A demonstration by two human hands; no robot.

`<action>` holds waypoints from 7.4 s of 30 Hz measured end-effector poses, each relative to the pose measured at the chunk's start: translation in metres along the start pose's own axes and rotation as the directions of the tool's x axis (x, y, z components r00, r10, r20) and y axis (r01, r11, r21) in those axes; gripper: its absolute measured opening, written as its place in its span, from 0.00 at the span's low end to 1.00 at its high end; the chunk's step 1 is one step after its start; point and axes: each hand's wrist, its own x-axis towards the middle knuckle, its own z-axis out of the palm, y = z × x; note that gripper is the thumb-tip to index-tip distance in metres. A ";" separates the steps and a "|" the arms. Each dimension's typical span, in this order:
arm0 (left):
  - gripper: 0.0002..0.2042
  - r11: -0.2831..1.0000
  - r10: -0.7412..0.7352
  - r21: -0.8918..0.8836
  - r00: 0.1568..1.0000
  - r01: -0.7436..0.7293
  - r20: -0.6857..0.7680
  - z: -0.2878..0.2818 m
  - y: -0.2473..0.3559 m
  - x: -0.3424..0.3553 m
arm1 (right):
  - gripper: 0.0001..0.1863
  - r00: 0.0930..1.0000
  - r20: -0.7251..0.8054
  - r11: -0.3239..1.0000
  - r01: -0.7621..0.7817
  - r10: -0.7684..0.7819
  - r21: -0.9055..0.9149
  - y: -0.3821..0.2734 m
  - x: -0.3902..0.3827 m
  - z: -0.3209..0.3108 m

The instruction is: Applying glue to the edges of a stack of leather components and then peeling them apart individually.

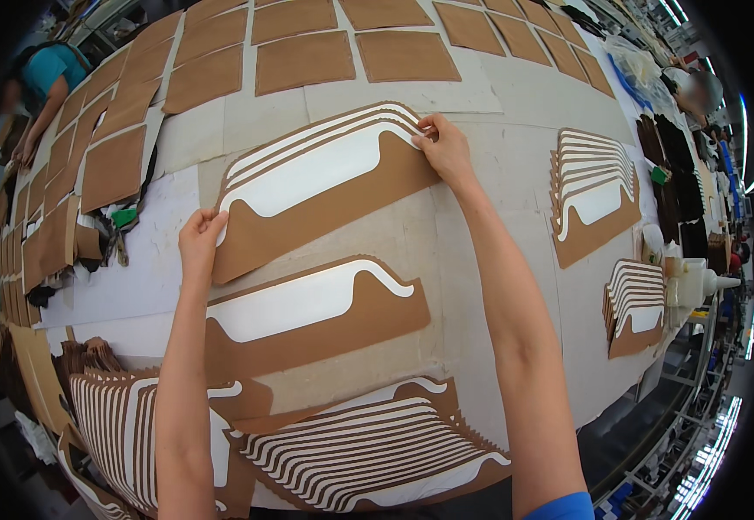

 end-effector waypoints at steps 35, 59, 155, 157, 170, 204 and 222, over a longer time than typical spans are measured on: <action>0.25 0.805 0.178 0.328 0.727 -0.495 0.663 -0.008 0.046 -0.094 | 0.07 0.975 0.219 0.978 -0.006 -0.041 0.209 -0.112 -0.250 -0.057; 0.13 0.999 0.017 -0.052 0.966 -0.004 0.256 0.000 0.018 -0.016 | 0.16 0.992 -0.113 0.981 -0.030 0.053 0.191 -0.004 -0.036 -0.017; 0.12 0.990 -0.070 0.124 0.997 0.068 0.012 -0.017 -0.005 -0.049 | 0.09 0.993 0.107 0.992 0.032 -0.046 0.122 0.004 -0.010 -0.003; 0.12 0.989 -0.077 0.125 0.997 0.078 -0.011 -0.017 -0.003 -0.049 | 0.09 0.998 0.058 0.993 0.032 -0.039 0.110 0.003 -0.012 0.000; 0.12 0.989 -0.115 0.091 0.992 0.118 -0.045 -0.014 -0.002 -0.047 | 0.08 1.000 -0.017 1.000 -0.001 0.002 0.025 -0.004 -0.014 0.006; 0.11 0.727 0.123 0.521 0.831 -0.447 0.542 -0.012 0.014 -0.307 | 0.07 0.973 0.226 0.993 0.072 -0.049 -0.095 -0.047 -0.403 -0.073; 0.06 0.824 0.205 0.242 0.668 -0.512 0.715 -0.062 0.074 -0.315 | 0.08 0.808 0.574 0.729 -0.471 0.130 0.497 -0.108 -0.370 -0.141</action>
